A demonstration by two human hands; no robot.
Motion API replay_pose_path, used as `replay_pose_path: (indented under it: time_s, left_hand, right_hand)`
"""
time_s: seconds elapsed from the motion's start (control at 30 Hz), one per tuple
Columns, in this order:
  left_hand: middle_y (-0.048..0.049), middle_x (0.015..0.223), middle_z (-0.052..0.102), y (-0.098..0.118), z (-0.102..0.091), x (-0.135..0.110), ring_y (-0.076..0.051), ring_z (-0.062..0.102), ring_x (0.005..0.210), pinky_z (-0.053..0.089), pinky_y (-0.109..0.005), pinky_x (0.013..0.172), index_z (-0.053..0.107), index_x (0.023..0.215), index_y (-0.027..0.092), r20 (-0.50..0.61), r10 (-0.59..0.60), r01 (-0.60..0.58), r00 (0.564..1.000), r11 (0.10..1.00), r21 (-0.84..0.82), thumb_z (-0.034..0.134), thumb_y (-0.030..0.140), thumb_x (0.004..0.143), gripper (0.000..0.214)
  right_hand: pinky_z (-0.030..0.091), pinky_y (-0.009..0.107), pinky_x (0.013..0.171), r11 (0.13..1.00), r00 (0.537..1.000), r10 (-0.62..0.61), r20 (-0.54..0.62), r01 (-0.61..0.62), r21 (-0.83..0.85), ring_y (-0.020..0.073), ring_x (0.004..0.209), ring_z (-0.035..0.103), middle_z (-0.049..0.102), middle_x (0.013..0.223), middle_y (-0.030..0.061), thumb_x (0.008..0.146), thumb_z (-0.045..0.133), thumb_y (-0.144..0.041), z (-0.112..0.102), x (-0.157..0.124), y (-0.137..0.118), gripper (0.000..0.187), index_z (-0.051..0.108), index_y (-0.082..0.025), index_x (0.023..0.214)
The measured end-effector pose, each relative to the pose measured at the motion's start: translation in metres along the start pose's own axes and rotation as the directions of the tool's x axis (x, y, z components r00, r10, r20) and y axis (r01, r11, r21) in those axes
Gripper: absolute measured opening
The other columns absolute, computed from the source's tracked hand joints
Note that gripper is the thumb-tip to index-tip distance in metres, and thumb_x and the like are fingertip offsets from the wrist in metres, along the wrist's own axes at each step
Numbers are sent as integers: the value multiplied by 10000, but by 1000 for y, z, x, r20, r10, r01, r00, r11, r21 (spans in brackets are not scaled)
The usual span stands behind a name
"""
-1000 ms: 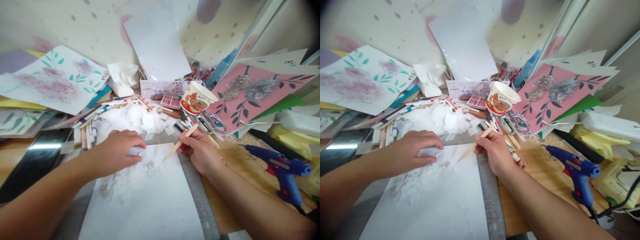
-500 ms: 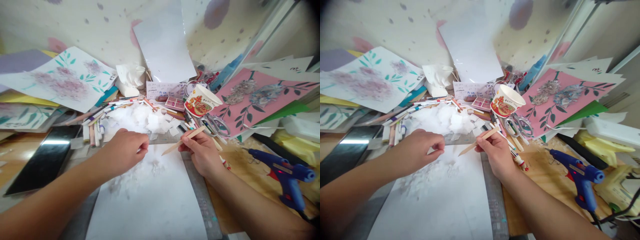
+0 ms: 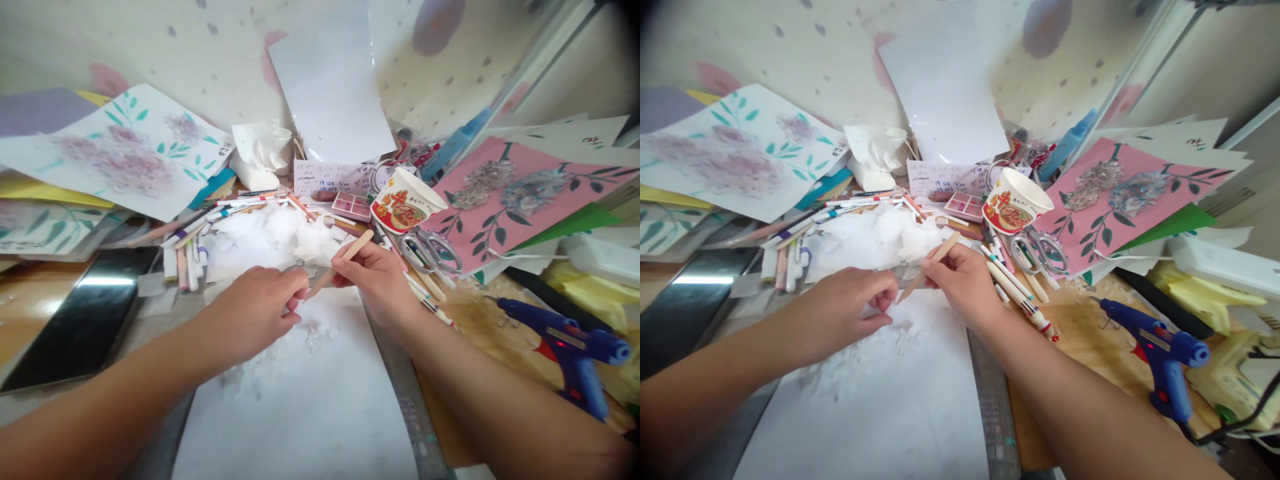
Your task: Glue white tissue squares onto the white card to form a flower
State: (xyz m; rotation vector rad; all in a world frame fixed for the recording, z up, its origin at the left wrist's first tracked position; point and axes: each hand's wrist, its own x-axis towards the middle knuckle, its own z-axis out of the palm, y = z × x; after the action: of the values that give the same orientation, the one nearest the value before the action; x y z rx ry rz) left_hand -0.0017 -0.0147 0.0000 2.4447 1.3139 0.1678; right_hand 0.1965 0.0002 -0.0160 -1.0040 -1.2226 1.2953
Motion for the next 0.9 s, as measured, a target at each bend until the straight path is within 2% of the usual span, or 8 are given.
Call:
replay_pose_path:
  time_s: [0.1,0.2,0.47,0.73,0.9]
  left_hand:
    - [55,787,639,1,-1,0,-165,573,747,332,-272,631,545,846,236,38,-29,33,999,995,-91,646,225,745,143]
    - [66,761,640,2,-3,0,-146,576,724,347,-262,625,569,792,235,80,-57,68,995,988,-140,615,212,759,61]
    - [69,681,616,4,-4,1,-130,545,650,315,-269,589,595,721,234,64,-26,31,998,996,-86,572,202,767,60]
    - [81,642,598,6,7,0,-109,540,628,306,-254,588,590,711,228,46,100,-93,994,987,-129,582,173,769,80]
    - [74,638,600,8,12,0,-109,541,625,316,-246,597,593,702,218,59,102,-94,993,988,-124,558,131,766,114]
  right_hand:
    - [480,243,546,1000,1000,9,13,-10,15,100,547,560,585,588,-49,681,759,-317,-3,-2,6,191,623,-184,696]
    - [495,248,554,999,999,24,34,-25,30,104,556,578,598,602,-43,676,778,-330,-4,-4,7,212,629,-182,707]
    - [499,235,579,998,999,-13,32,11,54,91,574,574,589,626,-53,700,758,-333,-3,-5,6,199,620,-191,718]
    - [495,239,573,999,977,46,206,-44,-18,102,586,580,604,630,-38,721,714,-256,-3,-5,4,119,626,-177,714]
    - [481,243,572,996,958,85,275,-73,-53,99,574,558,607,625,-35,712,693,-233,-2,-2,3,97,619,-171,706]
